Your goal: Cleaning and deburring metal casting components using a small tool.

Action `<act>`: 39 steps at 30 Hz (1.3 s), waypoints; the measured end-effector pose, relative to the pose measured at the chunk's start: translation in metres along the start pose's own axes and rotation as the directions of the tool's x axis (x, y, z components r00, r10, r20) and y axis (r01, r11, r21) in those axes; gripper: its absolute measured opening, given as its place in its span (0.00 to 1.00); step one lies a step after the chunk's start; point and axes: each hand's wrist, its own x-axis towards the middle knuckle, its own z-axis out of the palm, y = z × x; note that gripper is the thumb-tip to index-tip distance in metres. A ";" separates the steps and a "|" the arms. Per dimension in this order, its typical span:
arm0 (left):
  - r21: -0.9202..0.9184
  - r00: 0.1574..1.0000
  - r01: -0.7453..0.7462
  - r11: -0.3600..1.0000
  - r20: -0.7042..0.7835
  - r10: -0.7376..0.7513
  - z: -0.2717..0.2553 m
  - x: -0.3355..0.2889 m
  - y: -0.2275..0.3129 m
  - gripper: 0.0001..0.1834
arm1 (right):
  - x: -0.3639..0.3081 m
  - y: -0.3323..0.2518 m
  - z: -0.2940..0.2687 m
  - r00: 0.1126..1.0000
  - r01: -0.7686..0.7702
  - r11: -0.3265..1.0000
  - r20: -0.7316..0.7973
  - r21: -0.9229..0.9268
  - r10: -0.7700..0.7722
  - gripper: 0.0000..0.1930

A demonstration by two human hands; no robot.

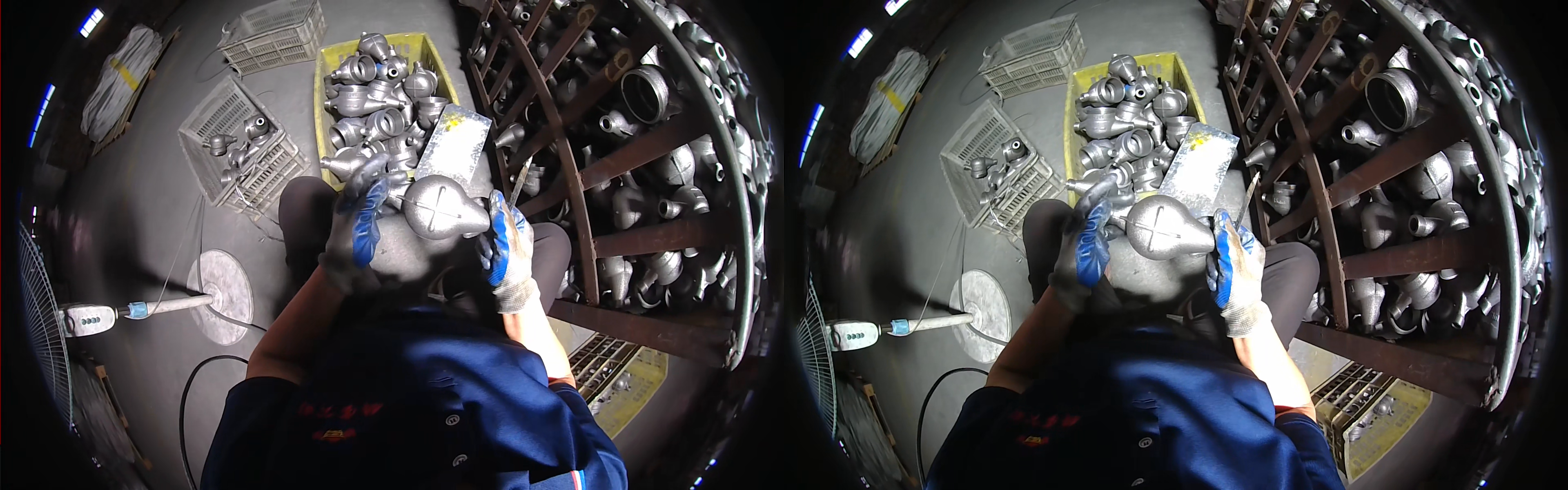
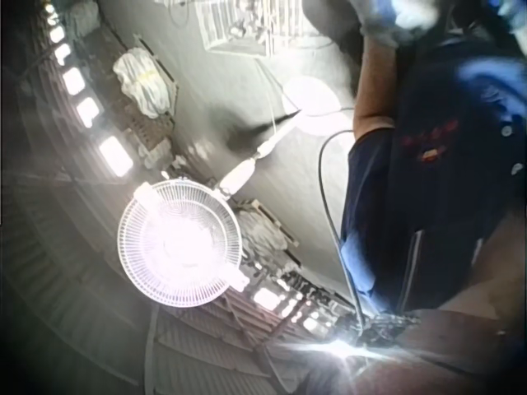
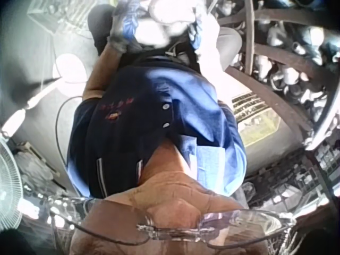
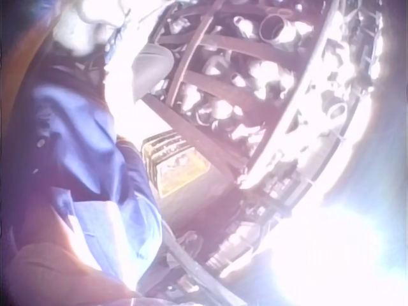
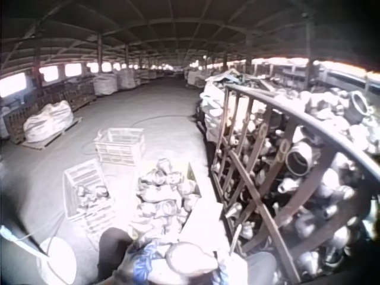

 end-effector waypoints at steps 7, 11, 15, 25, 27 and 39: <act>-0.236 0.989 0.059 0.970 -0.121 -0.089 0.013 0.001 -0.043 0.24 | -0.014 0.017 0.002 0.993 0.070 0.990 0.103 -0.124 -0.057 0.11; -0.017 0.971 0.121 0.993 -0.204 -0.122 -0.005 0.018 -0.052 0.25 | -0.016 0.000 -0.014 0.944 -0.016 0.984 0.321 -0.180 0.074 0.15; -0.078 0.959 0.092 0.993 -0.260 -0.109 -0.001 0.002 -0.046 0.22 | -0.008 -0.006 -0.028 0.867 0.474 0.678 0.435 -0.562 -0.245 0.19; -0.171 0.997 0.075 0.982 -0.001 -0.077 0.006 0.008 -0.005 0.27 | -0.027 -0.037 -0.023 0.667 0.738 0.430 0.662 -0.521 -0.342 0.17; -0.305 0.976 0.198 0.931 -0.024 -0.215 0.010 0.008 0.002 0.27 | -0.029 -0.038 -0.023 0.645 0.763 0.368 0.662 -0.531 -0.382 0.14; -0.409 0.987 0.134 0.903 -0.026 -0.159 0.009 0.007 -0.004 0.26 | -0.030 -0.043 -0.024 0.558 0.822 0.100 0.759 -0.561 -0.336 0.21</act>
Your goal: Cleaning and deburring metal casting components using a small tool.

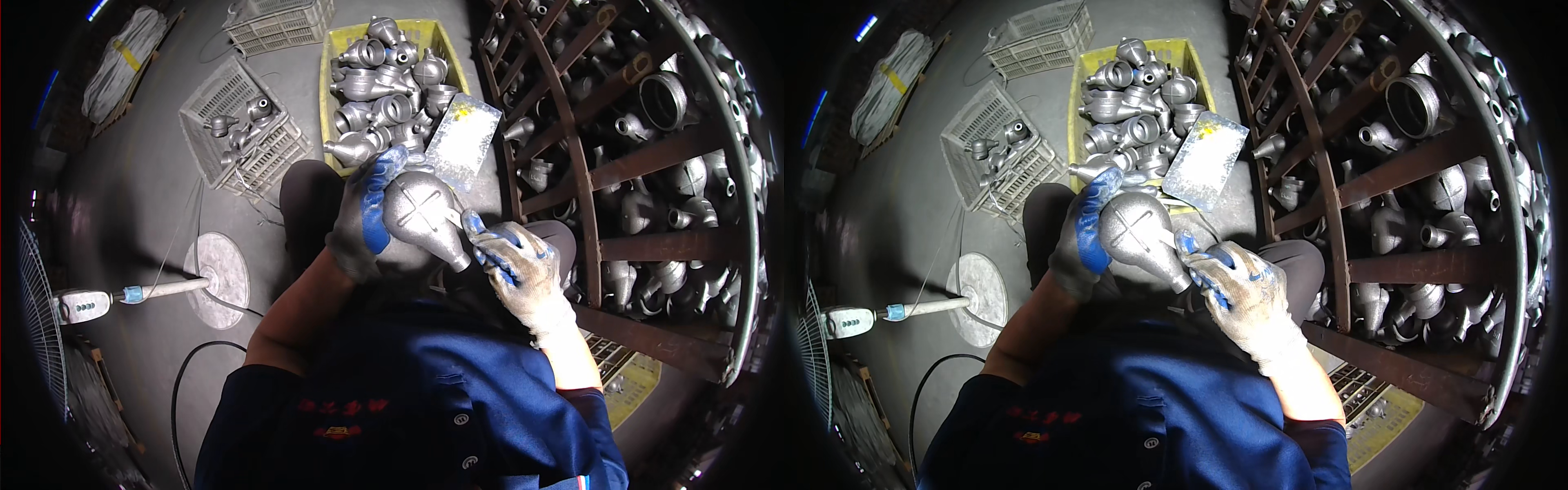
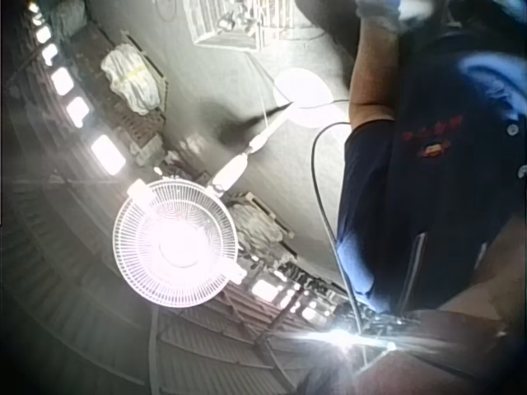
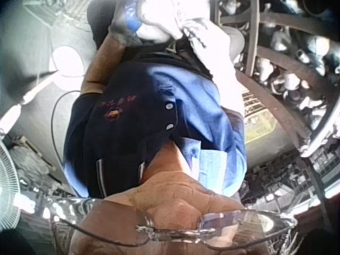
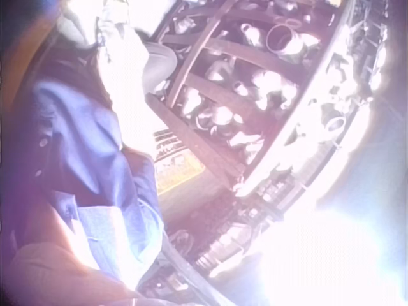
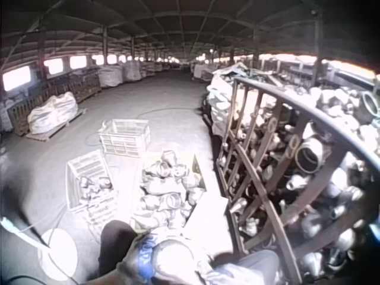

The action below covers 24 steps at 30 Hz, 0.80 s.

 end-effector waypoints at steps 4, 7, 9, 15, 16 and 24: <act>0.071 0.999 0.033 0.997 -0.041 -0.030 0.002 -0.001 0.001 0.25 | -0.001 -0.001 -0.007 0.998 -0.022 0.999 0.056 -0.029 0.024 0.22; 0.109 0.999 0.027 0.994 -0.028 -0.024 -0.003 -0.001 0.001 0.26 | -0.002 -0.002 -0.011 0.994 -0.048 0.998 0.092 -0.028 0.051 0.21; 0.375 0.995 -0.071 0.924 0.091 0.040 -0.006 -0.001 0.004 0.25 | -0.001 -0.003 -0.015 0.986 -0.115 0.991 0.131 0.070 0.106 0.20; 0.137 1.000 -0.028 0.990 0.015 0.026 0.005 -0.001 0.005 0.26 | -0.002 0.001 -0.007 0.997 -0.078 0.985 0.014 0.154 0.077 0.17; 0.138 1.000 -0.029 0.990 0.014 0.027 0.004 0.000 0.006 0.26 | -0.001 -0.001 -0.007 0.992 -0.124 0.978 0.054 0.167 0.116 0.17; 0.248 0.999 -0.035 0.968 -0.015 0.040 0.001 0.000 0.000 0.25 | -0.002 -0.007 -0.014 0.986 -0.136 0.985 0.113 0.103 0.124 0.17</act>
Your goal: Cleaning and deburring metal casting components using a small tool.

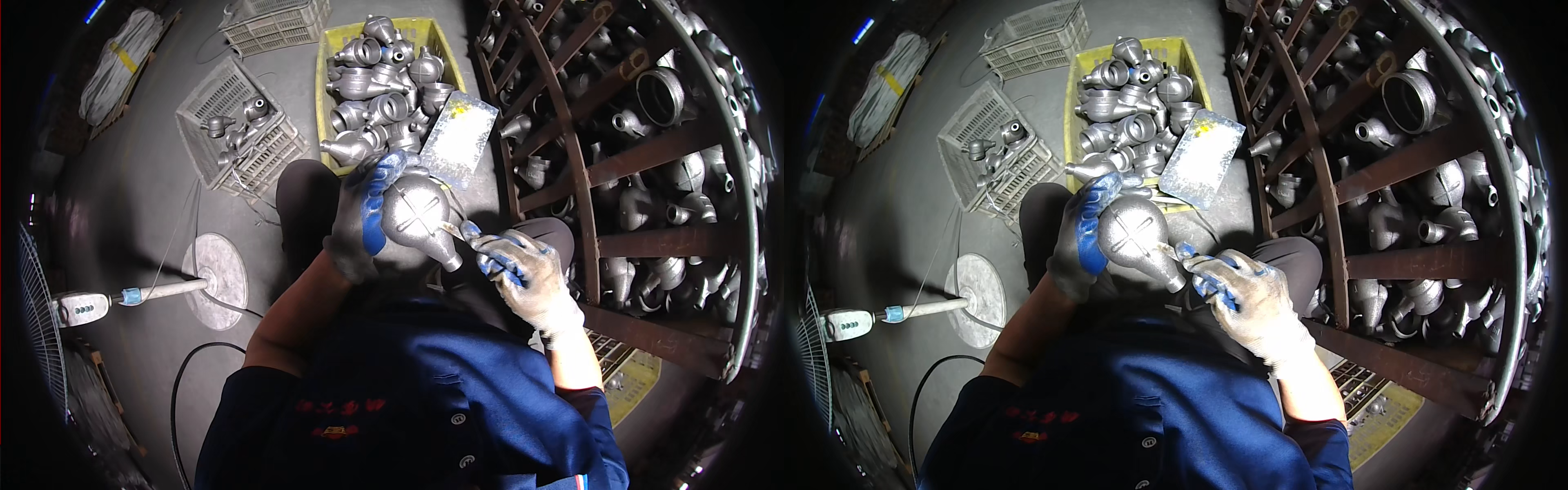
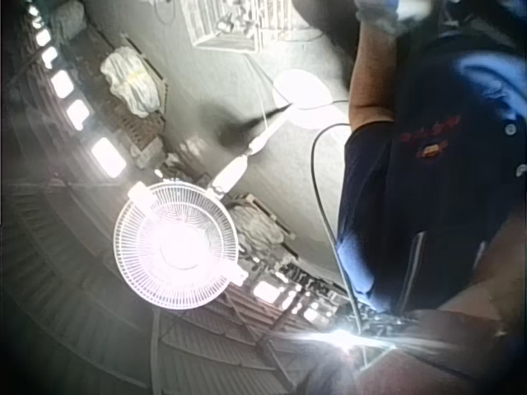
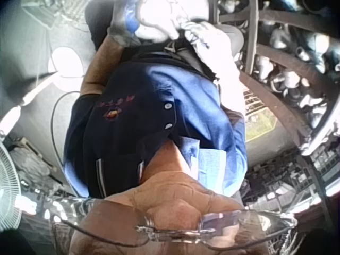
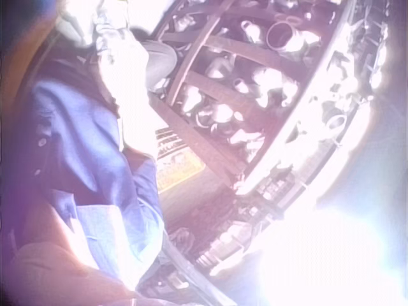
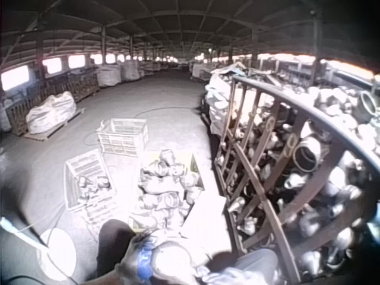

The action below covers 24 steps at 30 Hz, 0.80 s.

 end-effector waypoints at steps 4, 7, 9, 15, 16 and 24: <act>0.575 0.977 -0.210 0.791 0.143 0.155 -0.007 -0.001 0.007 0.25 | 0.000 0.002 -0.001 0.997 -0.009 0.998 -0.073 0.056 0.013 0.16; 0.451 0.984 -0.172 0.876 0.114 0.135 0.005 0.003 0.013 0.23 | 0.000 -0.001 -0.002 1.000 -0.026 0.999 0.003 0.024 0.026 0.16; 0.168 0.999 -0.042 0.985 0.014 0.041 0.009 0.003 0.014 0.21 | -0.001 0.000 0.000 1.000 -0.002 1.000 -0.003 0.022 0.002 0.16; 0.433 0.949 -0.300 0.850 0.226 0.220 0.000 0.008 0.014 0.20 | -0.001 0.007 -0.001 0.998 0.006 0.993 -0.063 0.117 0.002 0.15; 0.433 0.949 -0.301 0.850 0.227 0.221 0.000 0.007 0.012 0.20 | -0.001 0.006 -0.001 0.999 -0.009 0.994 -0.032 0.108 0.013 0.15; 0.556 0.923 -0.381 0.739 0.269 0.274 0.011 0.008 0.021 0.20 | -0.005 0.026 0.005 0.991 0.089 0.912 -0.130 0.400 -0.040 0.15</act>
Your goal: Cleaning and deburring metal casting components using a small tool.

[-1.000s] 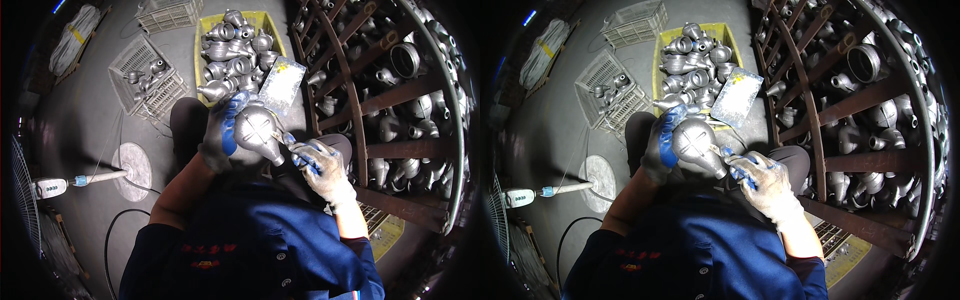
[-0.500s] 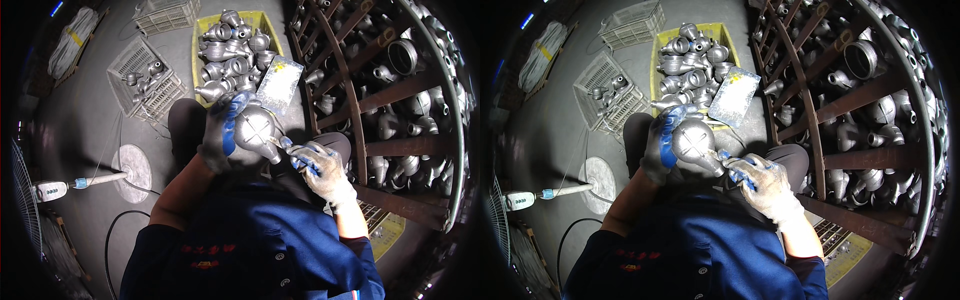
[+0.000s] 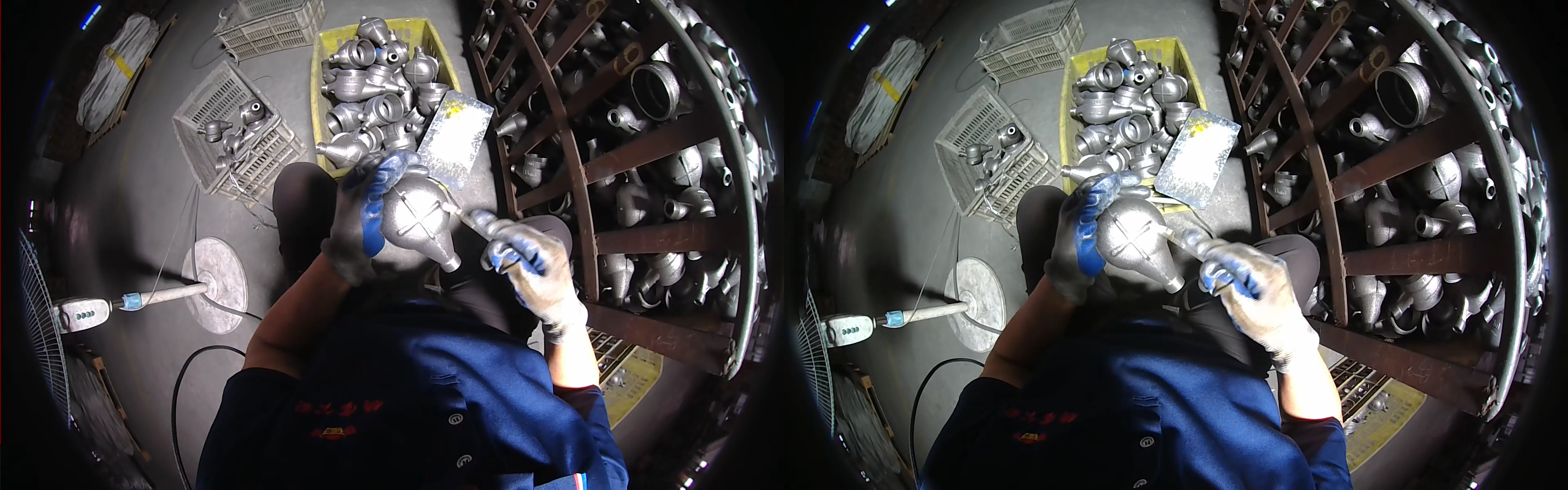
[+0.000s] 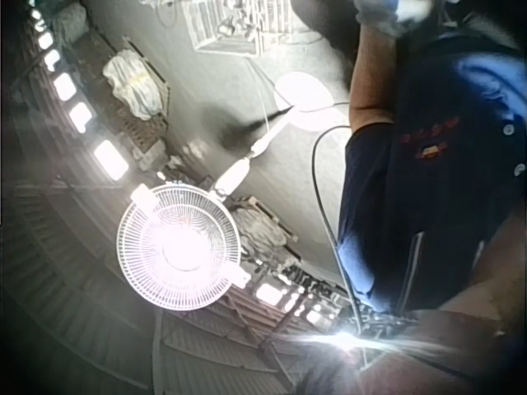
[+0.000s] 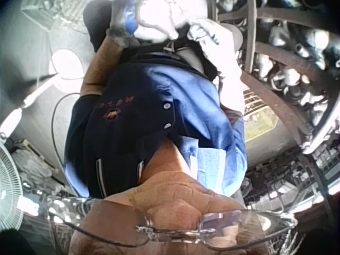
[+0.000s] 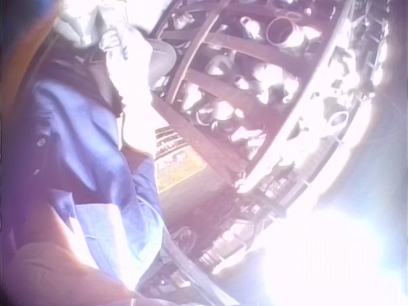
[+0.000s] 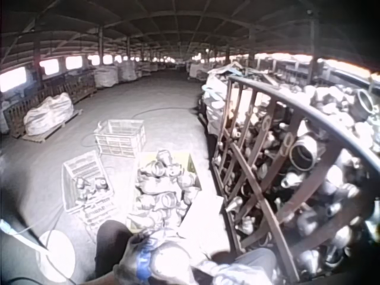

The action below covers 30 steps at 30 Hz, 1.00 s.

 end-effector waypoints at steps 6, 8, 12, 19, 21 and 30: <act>-0.747 0.891 0.270 0.608 -0.045 -0.451 0.024 -0.007 0.002 0.20 | 0.021 -0.001 0.030 0.881 -0.447 0.838 -0.010 0.314 0.473 0.43; -0.690 0.934 0.255 0.677 -0.006 -0.358 0.023 -0.004 0.004 0.19 | 0.031 0.008 0.038 0.949 -0.297 0.955 -0.101 0.019 0.297 0.42; 0.018 0.982 0.164 0.986 0.095 -0.165 0.014 0.005 0.013 0.22 | 0.026 0.025 0.040 0.891 -0.394 0.704 0.056 0.591 0.451 0.33; -0.386 0.956 0.284 0.878 0.049 -0.288 0.020 -0.002 0.002 0.24 | 0.025 0.014 0.030 0.783 -0.540 0.494 0.192 0.682 0.592 0.22; -0.337 0.949 0.305 0.891 0.028 -0.314 0.022 0.001 0.006 0.23 | 0.026 0.015 0.034 0.772 -0.562 0.540 0.164 0.627 0.614 0.24; 0.140 0.994 0.097 0.985 0.039 -0.103 0.020 0.000 0.015 0.23 | 0.014 0.045 0.038 0.831 -0.376 0.408 0.108 0.832 0.546 0.19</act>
